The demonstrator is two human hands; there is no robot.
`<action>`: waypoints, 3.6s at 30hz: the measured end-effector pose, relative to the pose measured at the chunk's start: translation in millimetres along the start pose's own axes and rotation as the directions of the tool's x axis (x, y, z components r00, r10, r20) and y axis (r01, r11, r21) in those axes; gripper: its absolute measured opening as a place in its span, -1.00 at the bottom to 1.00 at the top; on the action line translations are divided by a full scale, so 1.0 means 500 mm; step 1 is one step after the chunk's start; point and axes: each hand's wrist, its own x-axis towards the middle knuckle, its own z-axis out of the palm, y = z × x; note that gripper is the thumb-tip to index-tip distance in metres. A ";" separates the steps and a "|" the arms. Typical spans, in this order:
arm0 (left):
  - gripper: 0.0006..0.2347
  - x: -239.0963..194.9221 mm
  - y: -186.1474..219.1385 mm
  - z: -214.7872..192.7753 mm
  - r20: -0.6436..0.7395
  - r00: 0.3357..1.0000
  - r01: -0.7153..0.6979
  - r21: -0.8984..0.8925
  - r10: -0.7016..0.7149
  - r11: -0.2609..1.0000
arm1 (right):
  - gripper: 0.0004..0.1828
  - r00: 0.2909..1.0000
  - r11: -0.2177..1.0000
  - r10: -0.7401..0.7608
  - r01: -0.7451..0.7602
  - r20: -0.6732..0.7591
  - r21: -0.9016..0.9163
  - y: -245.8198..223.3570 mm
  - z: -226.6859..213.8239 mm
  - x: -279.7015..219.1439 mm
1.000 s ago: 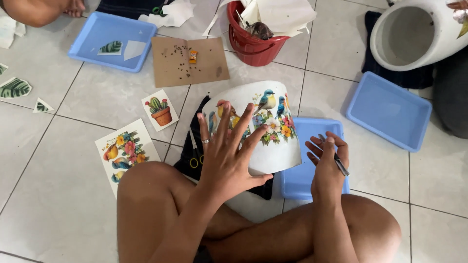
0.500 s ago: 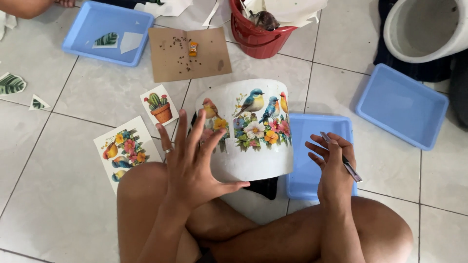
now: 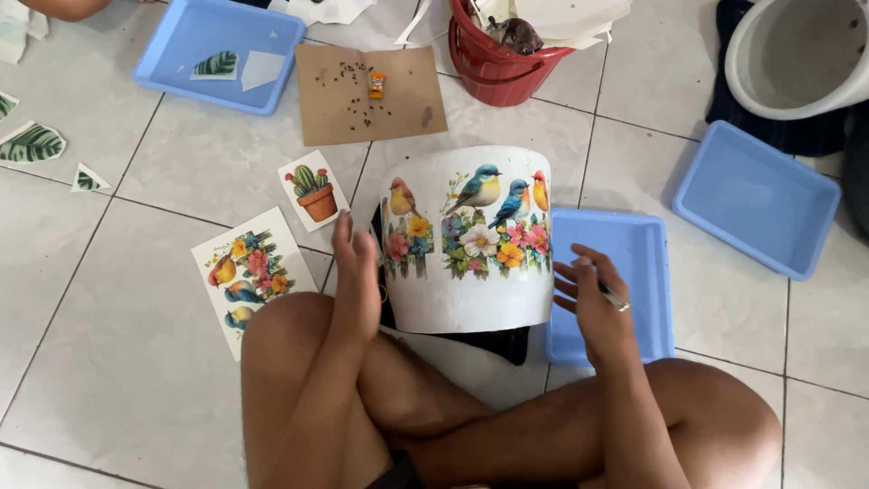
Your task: The person applies a printed decal featuring birds and flowers onto a white ceramic pot. They use a metal tool to smooth the decal and press it firmly onto the curved surface, working around the pot to ensure adhesion.
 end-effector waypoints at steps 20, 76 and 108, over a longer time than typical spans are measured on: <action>0.09 0.015 0.034 0.053 0.253 0.881 0.473 -0.469 -0.399 0.746 | -0.59 1.000 1.000 0.028 -0.028 -0.004 0.002 0.111 0.020 -0.002; -0.38 -0.066 0.101 0.090 0.865 0.148 -0.948 0.262 0.480 -0.180 | -0.86 0.862 0.824 -0.463 0.334 -0.205 -0.458 -0.019 -0.127 -0.011; -0.65 -0.072 -0.021 0.029 0.646 0.329 -0.915 0.397 0.689 0.065 | -0.92 0.606 0.595 -0.759 0.794 0.240 -0.125 0.040 -0.020 -0.084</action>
